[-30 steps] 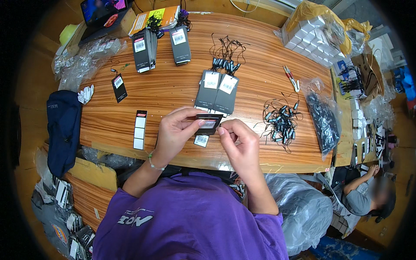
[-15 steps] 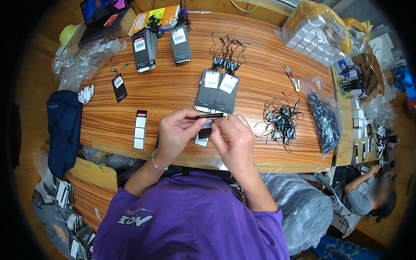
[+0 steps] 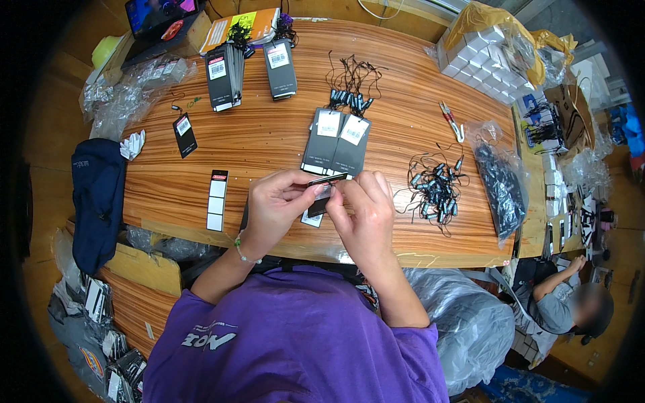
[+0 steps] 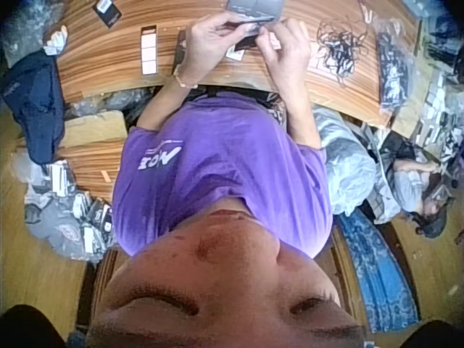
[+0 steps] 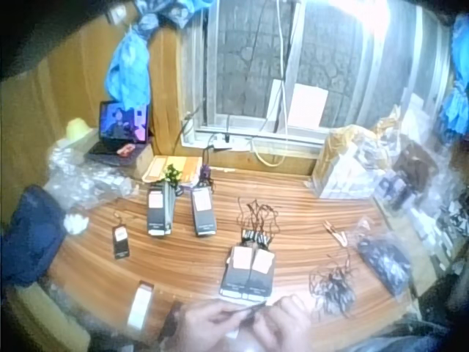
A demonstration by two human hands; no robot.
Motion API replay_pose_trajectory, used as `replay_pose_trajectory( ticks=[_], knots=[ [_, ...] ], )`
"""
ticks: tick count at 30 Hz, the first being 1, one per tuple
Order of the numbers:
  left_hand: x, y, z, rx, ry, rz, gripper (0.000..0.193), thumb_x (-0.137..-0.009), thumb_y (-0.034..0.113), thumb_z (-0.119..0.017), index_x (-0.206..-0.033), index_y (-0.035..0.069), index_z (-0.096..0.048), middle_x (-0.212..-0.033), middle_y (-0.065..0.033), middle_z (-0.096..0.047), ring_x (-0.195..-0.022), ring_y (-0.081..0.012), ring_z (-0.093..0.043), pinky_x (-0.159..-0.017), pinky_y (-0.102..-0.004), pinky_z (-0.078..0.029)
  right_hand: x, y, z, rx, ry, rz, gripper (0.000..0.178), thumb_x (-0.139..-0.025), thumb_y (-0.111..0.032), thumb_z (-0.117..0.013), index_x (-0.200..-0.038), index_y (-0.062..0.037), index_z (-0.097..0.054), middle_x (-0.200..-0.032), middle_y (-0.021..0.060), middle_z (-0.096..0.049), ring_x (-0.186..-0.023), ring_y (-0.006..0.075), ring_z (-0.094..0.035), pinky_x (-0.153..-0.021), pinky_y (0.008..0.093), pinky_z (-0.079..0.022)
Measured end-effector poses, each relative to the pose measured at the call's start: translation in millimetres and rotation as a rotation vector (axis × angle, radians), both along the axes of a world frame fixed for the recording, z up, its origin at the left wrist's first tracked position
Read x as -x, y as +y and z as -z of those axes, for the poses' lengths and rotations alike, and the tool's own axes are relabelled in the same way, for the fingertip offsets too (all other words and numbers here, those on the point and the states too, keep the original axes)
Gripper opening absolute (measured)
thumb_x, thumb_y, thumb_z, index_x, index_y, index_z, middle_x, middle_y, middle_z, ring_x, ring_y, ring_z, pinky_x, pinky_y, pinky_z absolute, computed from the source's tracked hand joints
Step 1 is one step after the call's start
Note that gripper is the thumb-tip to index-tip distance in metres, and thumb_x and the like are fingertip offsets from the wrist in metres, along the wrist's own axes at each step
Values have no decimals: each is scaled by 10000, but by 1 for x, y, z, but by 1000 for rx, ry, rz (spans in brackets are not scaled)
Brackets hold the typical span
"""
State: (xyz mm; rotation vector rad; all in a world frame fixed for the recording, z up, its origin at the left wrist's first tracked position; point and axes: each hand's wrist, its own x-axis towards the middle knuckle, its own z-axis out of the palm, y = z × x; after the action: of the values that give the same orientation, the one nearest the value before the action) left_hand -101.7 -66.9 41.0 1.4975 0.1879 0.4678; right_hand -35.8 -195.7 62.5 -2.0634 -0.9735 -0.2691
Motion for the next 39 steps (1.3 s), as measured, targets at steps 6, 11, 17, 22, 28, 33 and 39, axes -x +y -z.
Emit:
replay_pose_trajectory(
  ticks=[6, 11, 17, 22, 28, 33, 39],
  knots=[
    [1, 3, -2, -192, 21, -6, 98, -760, 0, -636, -842, -49, -616, -749, -84, -612, -661, -111, -611, -538, -224, -491, 0, -1, 7, -84, 320, 6, 38, -713, -3, -607, -735, 17, -584, -690, 76, -495, -646, 175, -474, -591, 286, -375],
    [0, 1, -3, -391, 14, 16, 104, -758, 55, -644, -813, -27, -612, -702, -92, -594, -593, -164, -571, -514, -274, -436, 0, 2, 36, -553, 923, -71, 70, -785, -18, -569, -736, 28, -588, -695, 37, -499, -655, 91, -444, -594, 232, -359],
    [3, 1, -3, -373, 11, 21, 93, -752, 6, -647, -822, -50, -626, -708, -76, -598, -605, -91, -562, -503, -205, -445, -3, -5, 32, -302, 665, -40, 64, -776, -38, -605, -735, 10, -598, -754, 38, -527, -724, 113, -494, -677, 236, -387],
    [7, 1, -11, -305, 38, 46, 99, -745, 16, -653, -823, -41, -632, -701, -83, -604, -624, -116, -589, -516, -208, -452, -13, -7, 27, -365, 615, 13, 75, -753, -59, -647, -807, -23, -611, -881, 46, -560, -833, 133, -516, -729, 243, -399],
    [8, 5, -13, -722, -164, 18, 145, -718, 19, -639, -863, 4, -645, -781, -102, -632, -692, -191, -633, -578, -255, -505, -20, -19, 20, -373, 1018, -292, 48, -769, -24, -602, -813, -7, -599, -936, 46, -529, -868, 113, -497, -734, 229, -397],
    [8, 3, -4, -894, -278, 30, 199, -699, 26, -608, -894, 39, -647, -846, -88, -641, -777, -209, -640, -638, -276, -526, -18, -20, 19, -455, 1045, -269, 24, -775, 13, -561, -774, -5, -577, -898, 30, -505, -818, 92, -476, -717, 214, -388],
    [6, 9, -14, -918, -258, 9, 197, -693, 19, -600, -885, 37, -641, -865, -86, -640, -813, -218, -635, -665, -288, -524, -8, -5, 15, -595, 1048, -183, 40, -782, 13, -547, -748, -8, -549, -900, 28, -487, -805, 90, -457, -718, 204, -366]
  ],
)
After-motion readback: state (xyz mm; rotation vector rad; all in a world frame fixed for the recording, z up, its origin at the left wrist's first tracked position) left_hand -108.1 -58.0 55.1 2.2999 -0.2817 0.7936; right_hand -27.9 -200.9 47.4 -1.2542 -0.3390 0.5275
